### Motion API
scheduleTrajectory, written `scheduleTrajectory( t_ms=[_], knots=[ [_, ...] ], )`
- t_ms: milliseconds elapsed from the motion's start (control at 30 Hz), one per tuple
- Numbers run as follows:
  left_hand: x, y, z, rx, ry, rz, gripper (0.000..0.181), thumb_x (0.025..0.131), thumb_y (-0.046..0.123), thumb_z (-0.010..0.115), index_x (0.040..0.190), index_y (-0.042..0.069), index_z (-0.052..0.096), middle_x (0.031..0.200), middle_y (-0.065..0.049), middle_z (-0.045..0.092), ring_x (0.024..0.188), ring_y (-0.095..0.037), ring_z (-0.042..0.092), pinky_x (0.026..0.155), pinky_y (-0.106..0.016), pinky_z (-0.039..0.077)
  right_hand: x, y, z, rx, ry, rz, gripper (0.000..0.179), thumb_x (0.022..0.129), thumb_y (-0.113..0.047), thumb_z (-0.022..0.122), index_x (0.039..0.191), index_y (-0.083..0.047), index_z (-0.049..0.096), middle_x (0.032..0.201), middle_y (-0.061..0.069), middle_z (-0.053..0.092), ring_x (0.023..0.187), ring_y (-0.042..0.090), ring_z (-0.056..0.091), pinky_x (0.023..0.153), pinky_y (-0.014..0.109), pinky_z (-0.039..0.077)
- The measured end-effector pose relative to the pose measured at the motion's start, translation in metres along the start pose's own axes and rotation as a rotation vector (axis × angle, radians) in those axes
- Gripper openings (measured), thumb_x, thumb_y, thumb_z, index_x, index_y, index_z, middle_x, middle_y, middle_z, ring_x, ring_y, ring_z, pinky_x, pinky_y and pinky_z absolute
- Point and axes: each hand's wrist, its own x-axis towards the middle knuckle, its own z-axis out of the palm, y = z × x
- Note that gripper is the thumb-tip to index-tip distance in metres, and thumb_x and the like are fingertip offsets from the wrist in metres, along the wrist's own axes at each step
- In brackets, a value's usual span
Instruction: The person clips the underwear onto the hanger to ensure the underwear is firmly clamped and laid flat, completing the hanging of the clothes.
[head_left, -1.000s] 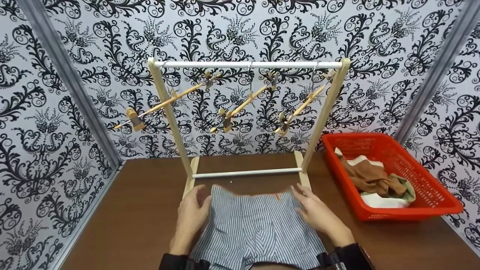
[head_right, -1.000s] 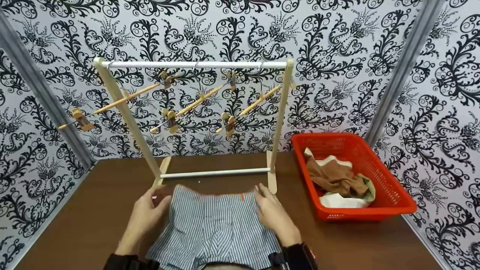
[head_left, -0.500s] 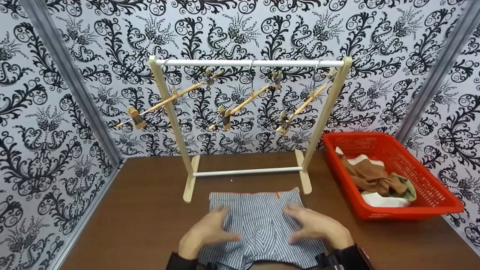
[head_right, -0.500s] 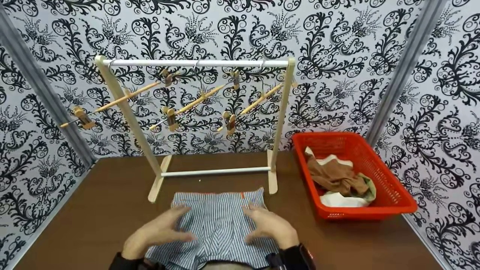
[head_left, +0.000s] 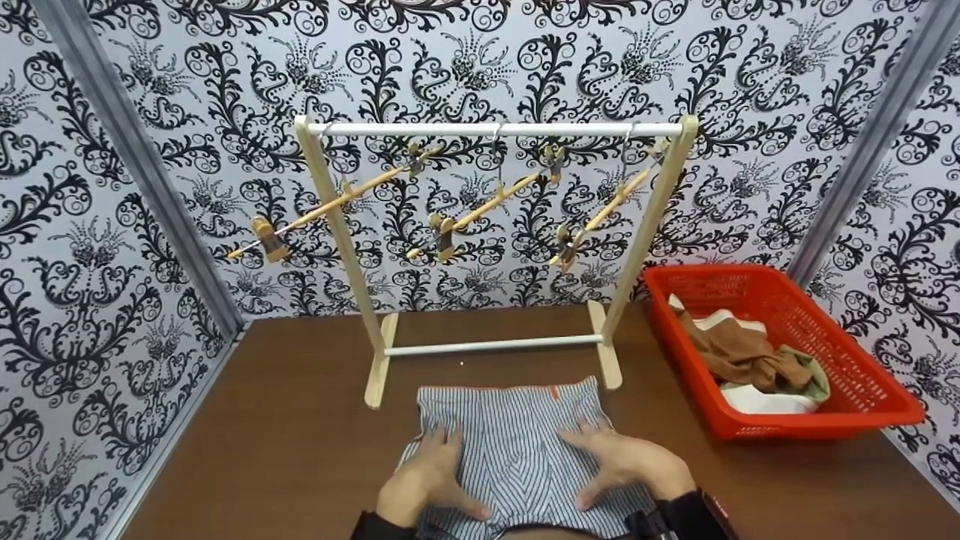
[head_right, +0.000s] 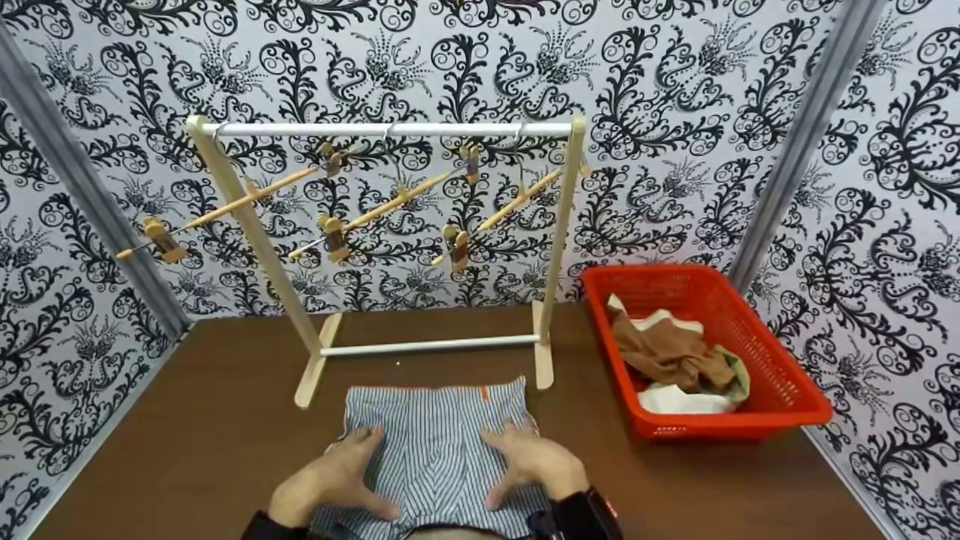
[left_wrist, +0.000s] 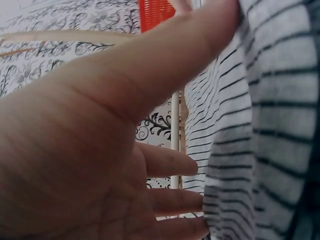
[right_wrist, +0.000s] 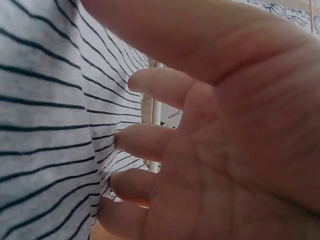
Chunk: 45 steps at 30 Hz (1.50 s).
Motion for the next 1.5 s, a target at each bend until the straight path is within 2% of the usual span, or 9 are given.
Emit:
scheduleTrajectory(
  t_ms=[200,700,800,900,967,1100,1267,1400,1500],
  knots=[
    [-0.004,0.007,0.001,0.046,-0.013,-0.044,0.115,0.062,0.042,0.097,0.147,-0.010,0.040,0.154,-0.037,0.029,0.144,-0.058,0.020,0.112,-0.065,0.028,-0.002,-0.006,0.006,-0.043,-0.006,0.033,0.099,0.067,-0.025,0.094,0.152,-0.010,0.046,0.161,0.034,0.017,0.145,0.060,0.003,0.112,0.072,0.013],
    [-0.014,0.006,-0.005,0.030,0.038,-0.007,0.112,0.064,0.046,0.095,0.144,-0.012,0.043,0.152,-0.038,0.032,0.143,-0.056,0.024,0.113,-0.064,0.027,-0.005,-0.011,0.004,-0.045,0.011,0.025,0.101,0.069,-0.028,0.093,0.154,-0.010,0.043,0.160,0.035,0.017,0.146,0.059,0.003,0.113,0.071,0.013],
    [-0.020,-0.004,-0.014,-0.020,0.147,0.103,0.109,0.069,0.048,0.091,0.145,-0.013,0.041,0.150,-0.039,0.035,0.140,-0.054,0.032,0.111,-0.063,0.031,-0.007,-0.015,-0.002,-0.028,0.041,-0.053,0.098,0.074,-0.034,0.090,0.155,-0.008,0.040,0.159,0.036,0.019,0.145,0.060,0.007,0.113,0.072,0.013],
    [-0.028,-0.018,-0.025,-0.124,0.319,0.217,0.101,0.079,0.045,0.085,0.146,-0.013,0.039,0.150,-0.037,0.037,0.139,-0.052,0.036,0.111,-0.063,0.031,-0.007,-0.020,-0.007,-0.007,0.067,-0.161,0.093,0.083,-0.042,0.082,0.156,-0.006,0.037,0.159,0.035,0.022,0.145,0.058,0.012,0.113,0.071,0.014],
    [-0.032,-0.027,-0.038,-0.214,0.428,0.251,0.093,0.086,0.040,0.080,0.149,-0.012,0.035,0.152,-0.034,0.036,0.140,-0.050,0.036,0.113,-0.062,0.028,-0.005,-0.024,-0.010,0.007,0.074,-0.220,0.090,0.088,-0.047,0.076,0.157,-0.006,0.035,0.159,0.033,0.022,0.146,0.055,0.015,0.114,0.068,0.014],
    [-0.038,-0.039,-0.078,-0.471,0.634,0.208,0.087,0.092,0.034,0.076,0.156,-0.002,0.028,0.155,-0.026,0.038,0.137,-0.043,0.043,0.109,-0.059,0.036,0.007,-0.036,-0.020,0.053,0.090,-0.306,0.086,0.096,-0.047,0.066,0.161,-0.008,0.026,0.164,0.024,0.017,0.150,0.046,0.014,0.116,0.064,0.014],
    [-0.055,-0.046,-0.137,-0.776,0.836,0.119,0.097,0.093,0.035,0.075,0.162,0.011,0.012,0.159,-0.018,0.030,0.140,-0.036,0.040,0.108,-0.049,0.043,0.037,-0.065,-0.029,0.188,0.134,-0.350,0.087,0.098,-0.047,0.063,0.163,-0.018,0.013,0.167,0.012,0.011,0.151,0.034,0.016,0.118,0.057,0.016],
    [-0.066,-0.047,-0.173,-0.839,0.982,0.122,0.099,0.094,0.036,0.072,0.163,0.019,0.004,0.166,-0.011,0.020,0.148,-0.029,0.031,0.115,-0.041,0.034,0.069,-0.092,-0.035,0.413,0.158,-0.354,0.086,0.099,-0.045,0.062,0.163,-0.021,0.010,0.167,0.005,0.014,0.151,0.025,0.021,0.120,0.048,0.019],
    [-0.072,-0.046,-0.190,-0.818,1.034,0.121,0.098,0.094,0.037,0.071,0.163,0.021,0.002,0.167,-0.008,0.017,0.148,-0.026,0.030,0.116,-0.038,0.033,0.092,-0.113,-0.035,0.736,0.144,-0.353,0.084,0.101,-0.037,0.062,0.164,-0.018,0.009,0.167,0.011,0.016,0.151,0.027,0.024,0.119,0.047,0.021]
  ],
)
